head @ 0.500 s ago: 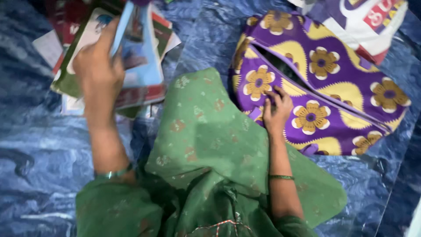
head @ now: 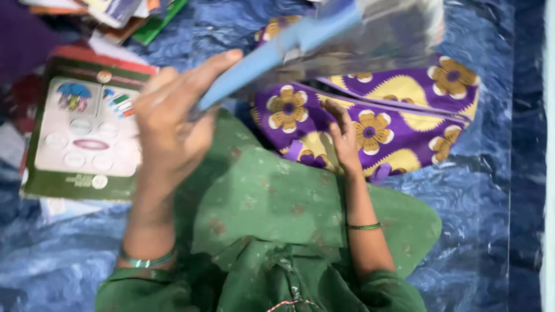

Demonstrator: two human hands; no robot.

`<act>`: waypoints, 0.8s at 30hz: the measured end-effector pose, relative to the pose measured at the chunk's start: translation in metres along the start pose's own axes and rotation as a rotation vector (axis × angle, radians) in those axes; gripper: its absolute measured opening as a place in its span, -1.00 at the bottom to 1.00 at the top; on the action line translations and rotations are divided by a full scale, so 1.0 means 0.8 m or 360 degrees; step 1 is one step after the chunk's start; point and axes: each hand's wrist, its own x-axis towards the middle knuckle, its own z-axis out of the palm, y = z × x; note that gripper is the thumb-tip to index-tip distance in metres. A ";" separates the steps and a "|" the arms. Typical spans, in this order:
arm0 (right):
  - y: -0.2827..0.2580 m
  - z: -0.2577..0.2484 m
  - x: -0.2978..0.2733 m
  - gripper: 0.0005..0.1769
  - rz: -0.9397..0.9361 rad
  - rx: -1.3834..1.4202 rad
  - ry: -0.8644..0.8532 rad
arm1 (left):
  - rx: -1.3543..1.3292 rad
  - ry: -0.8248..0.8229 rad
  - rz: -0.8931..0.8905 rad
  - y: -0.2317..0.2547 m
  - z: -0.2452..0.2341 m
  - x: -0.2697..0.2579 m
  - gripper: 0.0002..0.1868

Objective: The person sits on the floor and packs several textbooks and notebooks into a purple floral backpack. They handle each item one at a time, placing them into the bag's main compartment.

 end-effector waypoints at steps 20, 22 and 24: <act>-0.009 -0.113 -0.017 -0.33 0.0539 -0.0370 0.0551 | -0.0887 -0.0964 -0.1236 -0.233 0.429 -0.013 -0.44; -0.008 -0.110 -0.013 -0.34 0.0467 -0.0377 0.0547 | -0.0745 -0.1188 -0.1371 -0.243 0.422 0.008 -0.46; -0.008 -0.103 -0.009 -0.38 0.0409 -0.0427 0.0526 | -0.0858 -0.1244 -0.1658 -0.247 0.424 0.014 -0.44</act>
